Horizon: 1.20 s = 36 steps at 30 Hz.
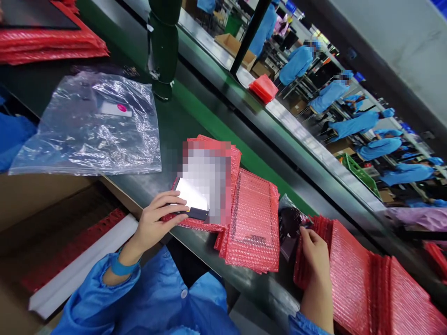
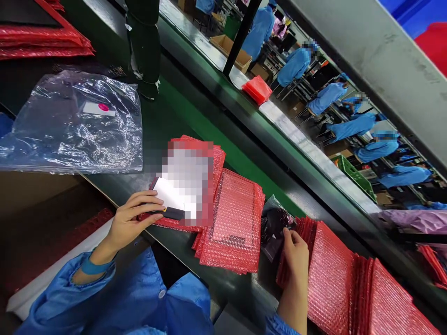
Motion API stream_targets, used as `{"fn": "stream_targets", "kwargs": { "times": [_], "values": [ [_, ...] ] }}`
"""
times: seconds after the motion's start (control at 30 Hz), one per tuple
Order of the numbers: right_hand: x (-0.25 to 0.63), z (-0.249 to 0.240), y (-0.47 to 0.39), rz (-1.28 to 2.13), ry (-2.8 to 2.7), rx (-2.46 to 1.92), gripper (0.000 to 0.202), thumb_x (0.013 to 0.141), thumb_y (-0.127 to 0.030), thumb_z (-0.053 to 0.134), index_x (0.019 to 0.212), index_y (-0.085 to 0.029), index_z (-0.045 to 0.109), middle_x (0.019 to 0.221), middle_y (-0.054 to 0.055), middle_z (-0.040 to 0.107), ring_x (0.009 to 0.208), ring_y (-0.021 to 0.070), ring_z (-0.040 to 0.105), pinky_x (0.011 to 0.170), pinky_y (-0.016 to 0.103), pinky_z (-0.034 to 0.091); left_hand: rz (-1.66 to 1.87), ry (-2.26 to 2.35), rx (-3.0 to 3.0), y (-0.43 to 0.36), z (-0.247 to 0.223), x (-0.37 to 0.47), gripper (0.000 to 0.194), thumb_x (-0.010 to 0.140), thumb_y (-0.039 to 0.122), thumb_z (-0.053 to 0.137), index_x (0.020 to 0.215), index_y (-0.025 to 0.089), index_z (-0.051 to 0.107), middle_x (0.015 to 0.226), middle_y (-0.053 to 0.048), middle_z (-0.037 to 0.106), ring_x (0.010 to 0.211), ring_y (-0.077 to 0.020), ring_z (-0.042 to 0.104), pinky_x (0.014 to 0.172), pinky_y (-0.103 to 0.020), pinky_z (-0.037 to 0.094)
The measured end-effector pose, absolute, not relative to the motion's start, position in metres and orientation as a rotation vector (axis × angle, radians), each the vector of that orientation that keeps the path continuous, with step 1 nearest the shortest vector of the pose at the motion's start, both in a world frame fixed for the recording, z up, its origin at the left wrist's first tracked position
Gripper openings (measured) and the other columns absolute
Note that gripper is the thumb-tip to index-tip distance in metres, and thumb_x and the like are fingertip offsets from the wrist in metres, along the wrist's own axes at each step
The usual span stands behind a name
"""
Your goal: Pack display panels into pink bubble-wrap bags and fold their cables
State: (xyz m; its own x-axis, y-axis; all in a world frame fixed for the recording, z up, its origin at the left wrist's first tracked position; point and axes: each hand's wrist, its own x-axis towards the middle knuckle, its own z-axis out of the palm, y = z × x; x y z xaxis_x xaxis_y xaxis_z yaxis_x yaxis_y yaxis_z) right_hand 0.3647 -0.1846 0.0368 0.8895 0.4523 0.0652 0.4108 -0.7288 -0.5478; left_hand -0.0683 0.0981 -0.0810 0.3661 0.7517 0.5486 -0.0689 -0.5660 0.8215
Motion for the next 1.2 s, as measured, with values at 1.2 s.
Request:
{"fn": "stream_targets", "kwargs": {
  "times": [1.2],
  "values": [
    [0.143,0.046,0.082,1.361,-1.626,-1.804,0.056,0.103,-0.07,0.077,0.082,-0.02,0.066,0.069,0.004,0.068,0.047,0.014,0.056,0.043,0.024,0.04,1.273,0.555,1.619,0.11,-0.08,-0.07,0.043,0.085,0.035,0.097,0.12,0.024,0.074,0.139,-0.012,0.072,0.146,-0.032,0.062,0.126,-0.058,0.05]
  ]
}}
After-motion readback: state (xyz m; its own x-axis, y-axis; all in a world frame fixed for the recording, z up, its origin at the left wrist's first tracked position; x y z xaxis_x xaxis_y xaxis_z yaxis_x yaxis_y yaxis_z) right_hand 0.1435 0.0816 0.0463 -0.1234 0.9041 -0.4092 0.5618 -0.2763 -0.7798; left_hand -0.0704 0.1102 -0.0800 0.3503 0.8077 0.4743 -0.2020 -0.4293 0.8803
